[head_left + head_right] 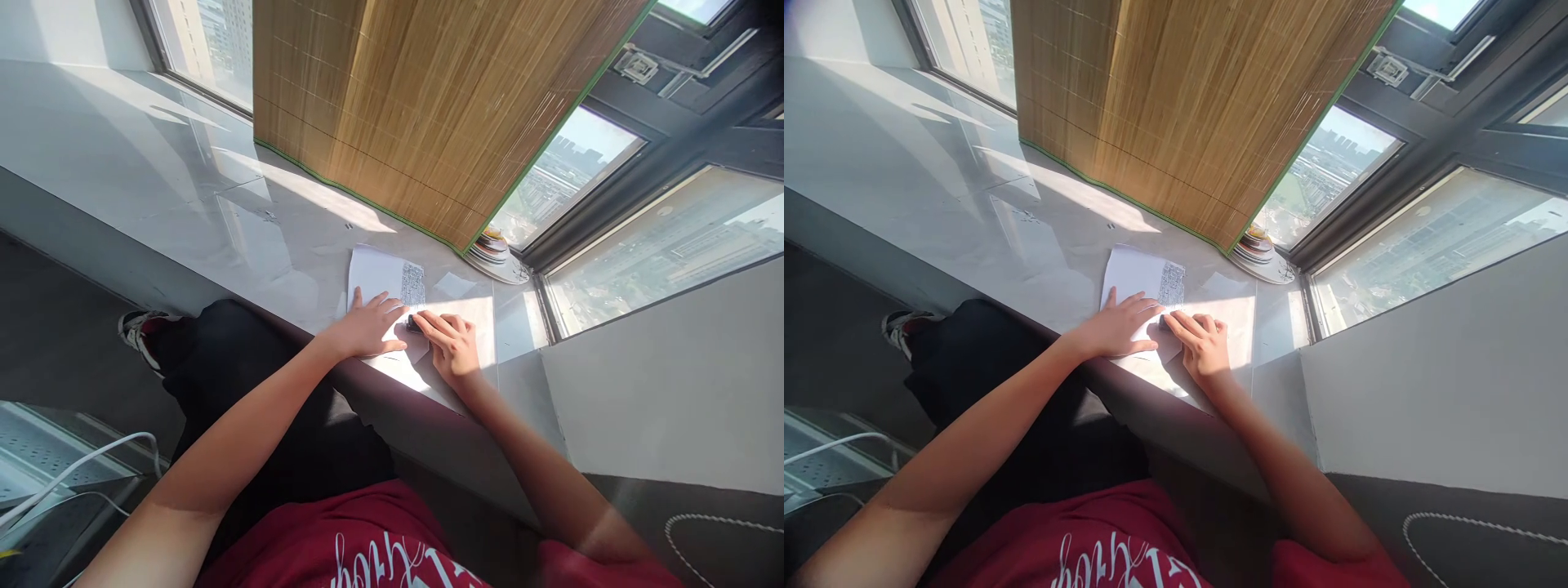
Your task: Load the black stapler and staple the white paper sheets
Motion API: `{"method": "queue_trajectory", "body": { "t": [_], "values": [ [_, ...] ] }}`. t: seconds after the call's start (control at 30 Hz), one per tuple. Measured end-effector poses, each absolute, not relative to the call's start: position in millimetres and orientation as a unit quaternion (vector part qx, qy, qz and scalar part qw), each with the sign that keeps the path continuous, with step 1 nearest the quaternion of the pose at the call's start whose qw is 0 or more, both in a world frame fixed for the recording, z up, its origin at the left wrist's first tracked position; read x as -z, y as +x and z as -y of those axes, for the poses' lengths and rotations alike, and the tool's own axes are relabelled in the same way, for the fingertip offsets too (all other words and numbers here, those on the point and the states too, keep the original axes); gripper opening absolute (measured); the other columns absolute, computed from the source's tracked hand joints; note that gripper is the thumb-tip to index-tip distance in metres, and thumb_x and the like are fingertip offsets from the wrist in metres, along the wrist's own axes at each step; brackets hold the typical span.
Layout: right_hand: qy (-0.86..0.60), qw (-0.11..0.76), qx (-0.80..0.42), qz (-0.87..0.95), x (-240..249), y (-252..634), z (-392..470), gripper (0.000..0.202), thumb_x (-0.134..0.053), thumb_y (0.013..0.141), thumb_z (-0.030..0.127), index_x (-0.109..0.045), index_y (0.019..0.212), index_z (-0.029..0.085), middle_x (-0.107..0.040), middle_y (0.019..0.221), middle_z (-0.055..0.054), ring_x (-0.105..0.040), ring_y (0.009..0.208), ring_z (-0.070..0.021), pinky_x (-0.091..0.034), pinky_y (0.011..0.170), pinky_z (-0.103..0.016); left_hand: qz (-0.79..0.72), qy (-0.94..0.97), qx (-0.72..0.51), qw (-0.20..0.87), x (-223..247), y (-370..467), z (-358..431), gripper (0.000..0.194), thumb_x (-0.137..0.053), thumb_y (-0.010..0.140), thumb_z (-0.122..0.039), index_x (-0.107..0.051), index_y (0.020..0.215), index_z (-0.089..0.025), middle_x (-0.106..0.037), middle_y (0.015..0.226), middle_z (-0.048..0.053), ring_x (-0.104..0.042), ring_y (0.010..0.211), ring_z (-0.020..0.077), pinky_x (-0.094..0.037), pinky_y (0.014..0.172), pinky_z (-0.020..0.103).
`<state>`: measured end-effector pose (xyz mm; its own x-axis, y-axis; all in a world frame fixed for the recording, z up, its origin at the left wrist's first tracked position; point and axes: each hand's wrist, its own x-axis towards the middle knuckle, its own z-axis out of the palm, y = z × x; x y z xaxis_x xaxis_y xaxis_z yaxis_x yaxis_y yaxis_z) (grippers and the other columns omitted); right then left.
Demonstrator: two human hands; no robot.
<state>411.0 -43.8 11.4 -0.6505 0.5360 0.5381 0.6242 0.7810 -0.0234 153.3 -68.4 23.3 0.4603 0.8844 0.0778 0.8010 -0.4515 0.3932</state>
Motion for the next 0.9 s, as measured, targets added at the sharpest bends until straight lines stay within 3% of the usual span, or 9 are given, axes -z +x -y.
{"method": "queue_trajectory", "body": {
  "t": [0.3, 0.57, 0.73, 0.9],
  "values": [
    [-0.321, 0.253, 0.102, 0.907, -7.2, 407.1, 45.7, 0.073, -0.056, 0.09, 0.001, -0.065, 0.153, 0.035, -0.075, 0.148, -0.001, -0.061, 0.112, -0.0317, -0.041, 0.095, -0.048, -0.509, 0.839, -0.13, 0.144, -19.8, 151.5, 66.6, 0.078, -0.061, 0.105, -0.06, -0.04, 0.171, -0.025, -0.038, 0.18, 0.017, -0.026, 0.17, 0.0408, -0.006, 0.132, 0.083],
    [-0.34, 0.345, 0.049, 0.874, -2.7, 401.3, 44.3, 0.043, -0.049, 0.109, 0.015, -0.07, 0.145, 0.027, -0.078, 0.139, -0.007, -0.067, 0.108, -0.0264, -0.049, 0.097, -0.044, -0.519, 0.836, -0.119, 0.132, -23.2, 150.6, 69.1, 0.072, -0.059, 0.106, -0.059, -0.046, 0.168, -0.026, -0.038, 0.18, 0.015, -0.025, 0.171, 0.0395, -0.007, 0.132, 0.083],
    [-0.331, 0.389, 0.0, 0.86, -4.4, 404.0, 42.9, 0.046, -0.045, 0.112, 0.017, -0.065, 0.152, 0.026, -0.075, 0.141, -0.011, -0.069, 0.12, -0.0294, -0.054, 0.102, -0.049, -0.52, 0.834, -0.12, 0.139, -22.4, 151.6, 69.3, 0.07, -0.057, 0.107, -0.06, -0.045, 0.168, -0.026, -0.035, 0.182, 0.014, -0.022, 0.172, 0.0386, -0.003, 0.133, 0.082],
    [-0.34, 0.374, 0.009, 0.863, -6.8, 403.2, 44.8, 0.046, -0.046, 0.11, 0.016, -0.069, 0.148, 0.029, -0.076, 0.138, -0.01, -0.068, 0.116, -0.0288, -0.054, 0.102, -0.048, -0.52, 0.833, -0.121, 0.145, -23.6, 151.6, 70.0, 0.071, -0.06, 0.106, -0.058, -0.046, 0.168, -0.026, -0.035, 0.182, 0.014, -0.023, 0.171, 0.0398, -0.003, 0.132, 0.083]
  ]
}}
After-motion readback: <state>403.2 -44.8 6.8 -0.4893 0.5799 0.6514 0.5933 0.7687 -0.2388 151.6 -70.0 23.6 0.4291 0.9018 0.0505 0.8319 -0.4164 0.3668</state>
